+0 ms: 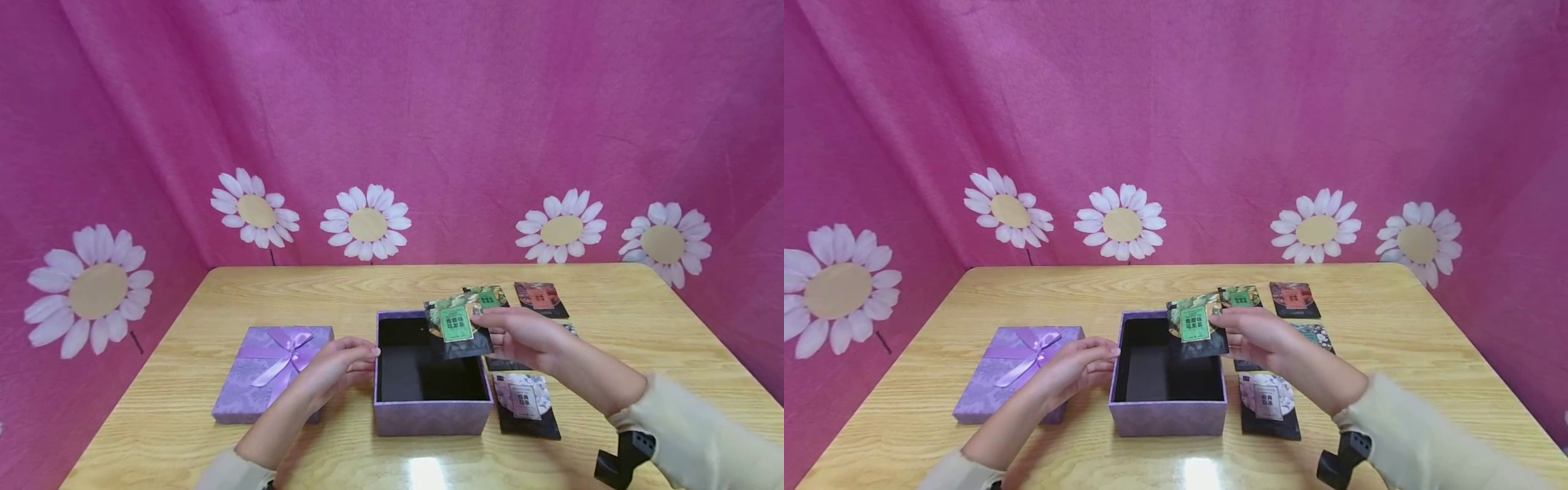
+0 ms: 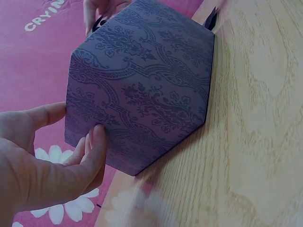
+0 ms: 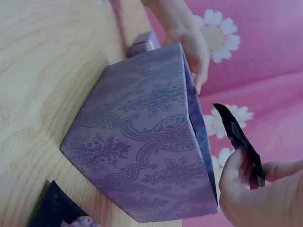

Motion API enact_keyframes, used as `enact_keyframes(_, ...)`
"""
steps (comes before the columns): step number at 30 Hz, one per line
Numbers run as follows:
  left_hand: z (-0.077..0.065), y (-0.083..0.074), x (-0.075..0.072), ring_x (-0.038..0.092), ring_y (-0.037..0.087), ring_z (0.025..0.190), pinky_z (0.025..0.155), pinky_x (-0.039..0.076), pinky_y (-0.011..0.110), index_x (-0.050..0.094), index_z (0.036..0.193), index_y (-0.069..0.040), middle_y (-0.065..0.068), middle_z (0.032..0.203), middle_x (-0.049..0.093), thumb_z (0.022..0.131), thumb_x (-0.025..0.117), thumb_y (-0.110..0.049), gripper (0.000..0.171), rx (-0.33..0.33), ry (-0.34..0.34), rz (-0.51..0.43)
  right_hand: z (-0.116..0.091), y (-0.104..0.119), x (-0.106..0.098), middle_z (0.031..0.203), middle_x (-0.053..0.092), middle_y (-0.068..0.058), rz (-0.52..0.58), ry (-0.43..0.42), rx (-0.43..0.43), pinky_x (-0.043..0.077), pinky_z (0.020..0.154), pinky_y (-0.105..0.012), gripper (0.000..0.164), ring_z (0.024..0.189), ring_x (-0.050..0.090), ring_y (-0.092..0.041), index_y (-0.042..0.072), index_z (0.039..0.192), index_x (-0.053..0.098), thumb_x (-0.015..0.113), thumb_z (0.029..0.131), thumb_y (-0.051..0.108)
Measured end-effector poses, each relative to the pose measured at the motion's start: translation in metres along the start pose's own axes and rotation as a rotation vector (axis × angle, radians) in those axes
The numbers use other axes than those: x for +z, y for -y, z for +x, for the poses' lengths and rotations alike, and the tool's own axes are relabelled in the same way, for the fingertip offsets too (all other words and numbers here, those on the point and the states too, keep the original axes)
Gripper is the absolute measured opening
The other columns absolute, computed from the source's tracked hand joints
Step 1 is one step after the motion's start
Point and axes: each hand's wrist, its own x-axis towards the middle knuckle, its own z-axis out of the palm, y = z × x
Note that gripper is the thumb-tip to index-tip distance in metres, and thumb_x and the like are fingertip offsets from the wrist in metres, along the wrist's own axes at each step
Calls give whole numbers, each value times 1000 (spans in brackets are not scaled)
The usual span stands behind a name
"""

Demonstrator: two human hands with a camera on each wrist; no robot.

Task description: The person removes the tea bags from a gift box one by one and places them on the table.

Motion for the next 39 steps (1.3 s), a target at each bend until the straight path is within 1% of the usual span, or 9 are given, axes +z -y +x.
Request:
enact_keyframes(4, -1, 0, 0, 61, 9, 82, 81, 56, 19, 53, 109, 4, 1, 92, 59, 89, 60, -15, 28, -4, 0, 1, -2, -7, -10, 96, 65, 6, 100, 4, -9, 57, 84, -25, 57, 87, 66, -4, -4, 140, 26, 54, 97, 21)
enact_keyframes(6, -1, 1, 1, 61, 9, 83, 82, 56, 19, 53, 108, 4, 1, 92, 59, 89, 60, -16, 27, -2, 1, 1, -3, -12, -16, 95, 66, 6, 145, -4, -6, 58, 83, -25, 56, 86, 65, -3, 0, 140, 27, 55, 97, 22)
enact_keyframes(10, -1, 2, 2, 61, 10, 84, 83, 56, 20, 53, 108, 4, 1, 94, 59, 89, 60, -16, 28, -2, 5, 4, -7, -23, -30, 95, 66, 7, 233, -8, 2, 57, 83, -26, 42, 85, 64, -3, 7, 130, 32, 54, 98, 21)
enact_keyframes(14, 0, 3, 3, 61, 11, 86, 84, 56, 21, 52, 109, 5, 2, 95, 59, 89, 60, -16, 30, -7, 6, 9, -13, -33, -46, 94, 71, 5, 332, 36, 3, 59, 83, -27, 12, 88, 68, -6, 12, 108, 55, 53, 98, 19)
enact_keyframes(15, 0, 3, 3, 61, 11, 86, 84, 56, 21, 52, 110, 5, 3, 95, 58, 89, 60, -16, 31, -7, 6, 10, -14, -35, -50, 94, 72, 4, 353, 49, 5, 59, 83, -27, 9, 88, 68, -7, 14, 103, 59, 52, 98, 19)
enact_keyframes(18, 1, 2, 4, 61, 11, 85, 85, 57, 22, 52, 110, 5, 3, 96, 58, 89, 60, -16, 32, -14, 6, 13, -20, -41, -63, 94, 72, 2, 402, 59, 23, 59, 81, -26, 16, 89, 68, -9, 18, 94, 66, 51, 99, 19)
enact_keyframes(26, 1, 2, 3, 61, 11, 85, 83, 56, 20, 53, 109, 5, 3, 95, 59, 89, 60, -16, 30, -6, 12, 6, -31, -63, -93, 93, 70, -1, 487, -13, 74, 59, 79, -26, 10, 88, 68, -12, 17, 94, 61, 52, 99, 20)
enact_keyframes(34, 2, 2, 3, 61, 9, 84, 81, 56, 19, 52, 108, 4, 1, 93, 59, 89, 59, -15, 28, -6, 17, -7, -46, -85, -119, 86, 71, 0, 471, -108, 135, 60, 76, -25, 17, 81, 68, -10, 18, 85, 65, 55, 98, 23)
enact_keyframes(39, 2, 1, 1, 61, 8, 82, 81, 56, 19, 51, 110, 5, -1, 90, 59, 90, 59, -14, 29, -2, 16, -11, -52, -98, -135, 85, 71, 1, 473, -110, 170, 60, 77, -25, 21, 81, 67, -10, 18, 83, 65, 53, 98, 26)
